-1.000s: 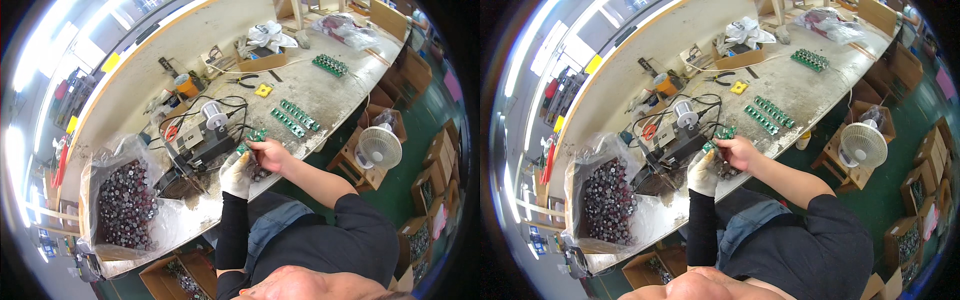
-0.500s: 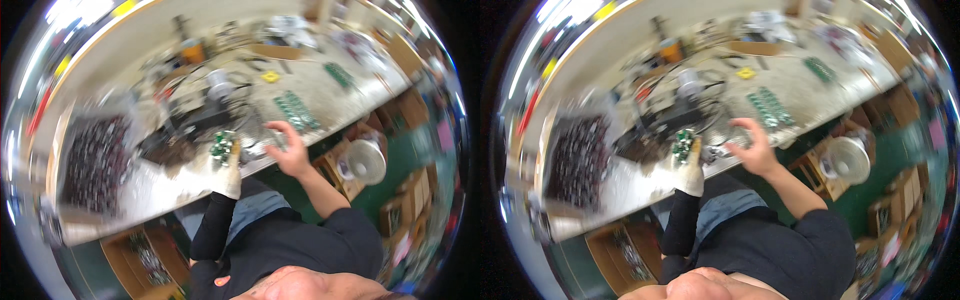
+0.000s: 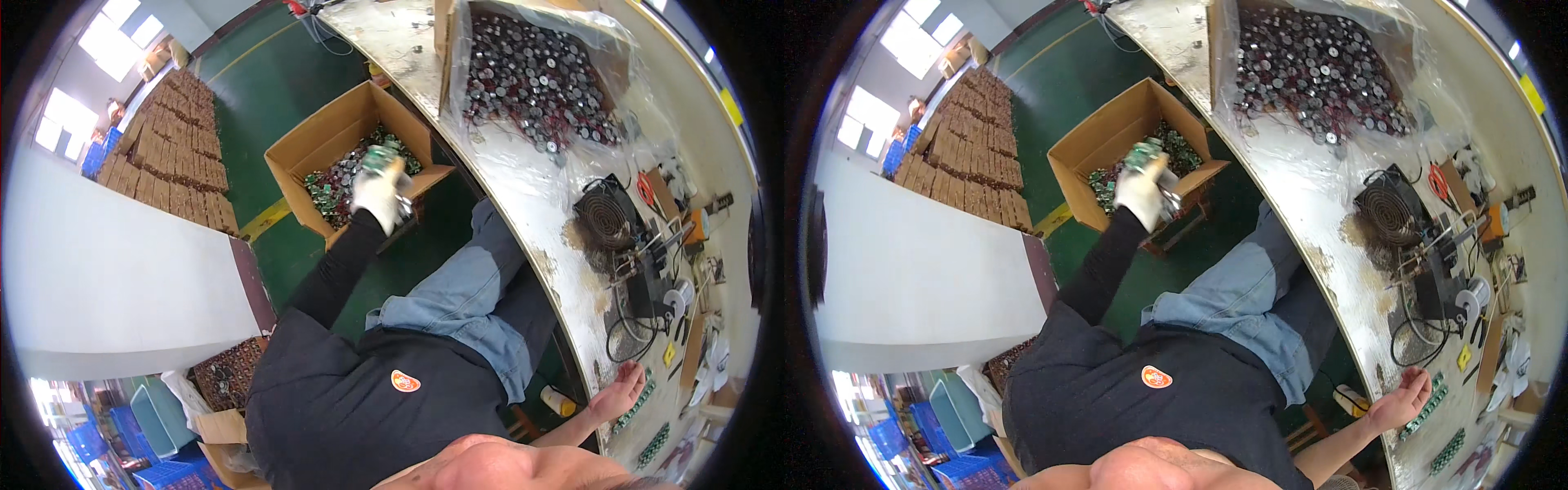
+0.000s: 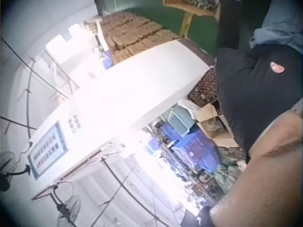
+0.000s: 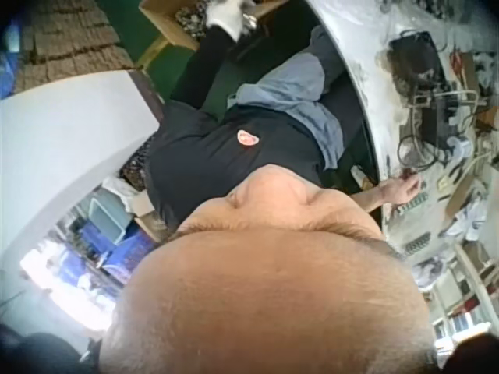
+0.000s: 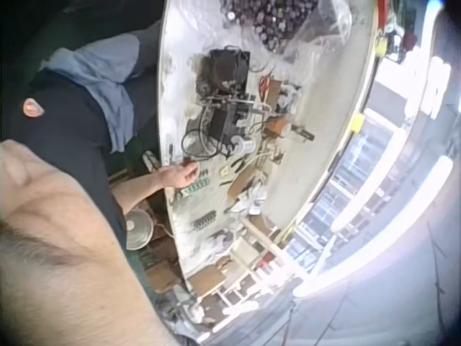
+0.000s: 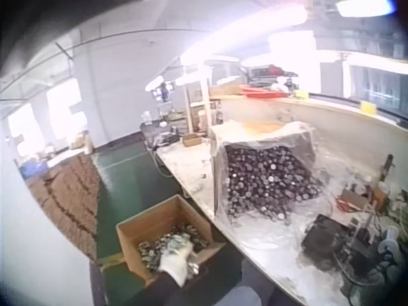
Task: Soldering electronic components onto a printed circuit board at an assembly station.
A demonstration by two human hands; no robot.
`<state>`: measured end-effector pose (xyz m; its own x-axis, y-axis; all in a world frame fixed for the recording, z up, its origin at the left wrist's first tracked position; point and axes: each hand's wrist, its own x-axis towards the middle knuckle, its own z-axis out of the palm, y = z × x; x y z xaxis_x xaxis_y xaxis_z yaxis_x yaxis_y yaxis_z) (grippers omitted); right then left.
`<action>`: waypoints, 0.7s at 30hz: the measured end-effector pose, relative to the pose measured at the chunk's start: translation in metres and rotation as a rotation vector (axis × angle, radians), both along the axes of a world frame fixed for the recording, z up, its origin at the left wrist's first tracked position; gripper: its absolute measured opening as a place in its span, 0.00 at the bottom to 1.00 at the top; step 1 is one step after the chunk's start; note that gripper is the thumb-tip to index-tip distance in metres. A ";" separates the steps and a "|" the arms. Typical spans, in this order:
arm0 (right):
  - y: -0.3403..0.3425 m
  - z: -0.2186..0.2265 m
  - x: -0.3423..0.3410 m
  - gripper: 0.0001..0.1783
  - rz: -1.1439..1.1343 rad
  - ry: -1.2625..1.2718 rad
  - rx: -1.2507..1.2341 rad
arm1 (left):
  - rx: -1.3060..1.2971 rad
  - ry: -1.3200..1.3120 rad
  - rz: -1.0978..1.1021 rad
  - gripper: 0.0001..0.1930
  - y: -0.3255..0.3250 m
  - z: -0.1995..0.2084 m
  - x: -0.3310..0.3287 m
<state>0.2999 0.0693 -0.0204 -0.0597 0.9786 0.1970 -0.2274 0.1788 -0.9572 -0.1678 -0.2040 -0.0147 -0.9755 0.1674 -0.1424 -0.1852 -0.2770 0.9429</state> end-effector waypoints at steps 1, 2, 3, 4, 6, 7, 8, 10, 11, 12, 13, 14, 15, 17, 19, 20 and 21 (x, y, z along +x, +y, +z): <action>0.001 0.002 -0.003 0.08 0.017 -0.003 0.006 | 0.109 0.001 0.070 0.06 -0.013 -0.010 -0.025; 0.002 0.003 -0.004 0.07 0.065 -0.008 0.006 | 0.251 -0.060 0.204 0.06 -0.030 -0.022 -0.054; 0.001 0.005 -0.006 0.07 0.076 -0.006 0.012 | 0.038 0.008 0.184 0.08 -0.061 -0.053 -0.091; 0.003 -0.001 -0.013 0.07 0.092 0.006 0.012 | 0.382 -0.171 0.431 0.15 -0.083 -0.060 -0.119; -0.005 0.001 -0.007 0.07 0.034 -0.043 0.023 | -0.100 -0.364 0.405 0.26 -0.095 -0.063 -0.120; -0.009 0.004 0.002 0.08 -0.019 -0.100 0.023 | -0.097 -0.377 0.389 0.26 -0.096 -0.086 -0.115; -0.009 0.004 0.007 0.08 -0.050 -0.139 0.019 | -0.170 -0.391 0.339 0.26 -0.107 -0.113 -0.111; -0.004 0.006 0.024 0.11 -0.200 -0.350 0.092 | -0.252 -0.461 0.278 0.29 -0.101 -0.129 -0.095; -0.003 0.010 0.039 0.12 -0.292 -0.433 0.138 | -0.253 -0.455 0.310 0.31 -0.081 -0.129 -0.083; 0.010 0.007 0.063 0.17 -0.403 -0.631 0.209 | -0.323 -0.207 0.181 0.32 -0.058 -0.103 -0.054; 0.015 0.013 0.074 0.20 -0.455 -0.866 0.199 | -0.333 0.037 0.108 0.29 -0.030 -0.077 -0.028; 0.021 0.021 0.085 0.23 -0.503 -1.097 0.189 | -0.462 0.156 -0.060 0.25 -0.013 -0.074 -0.020; 0.033 0.011 0.112 0.30 -0.536 -1.262 0.283 | -0.497 0.215 -0.248 0.20 0.015 -0.051 0.000; 0.035 0.011 0.100 0.30 -0.551 -1.493 0.154 | -0.384 0.294 -0.515 0.16 0.052 -0.026 0.034; 0.050 -0.015 0.115 0.27 -0.543 -1.579 0.321 | -0.515 0.532 -0.579 0.16 0.088 -0.010 0.049; 0.048 -0.016 0.110 0.25 -0.553 -1.546 0.326 | -0.580 0.671 -0.556 0.15 0.102 -0.004 0.053; 0.043 -0.015 0.103 0.22 -0.556 -1.508 0.340 | -0.624 0.764 -0.531 0.15 0.117 0.003 0.053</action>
<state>0.4028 0.1121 -0.0355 -0.0626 0.8707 0.4877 0.9782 0.1505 -0.1429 -0.1152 -0.0869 -0.0117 -0.6685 0.6972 0.2588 0.5478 0.2263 0.8054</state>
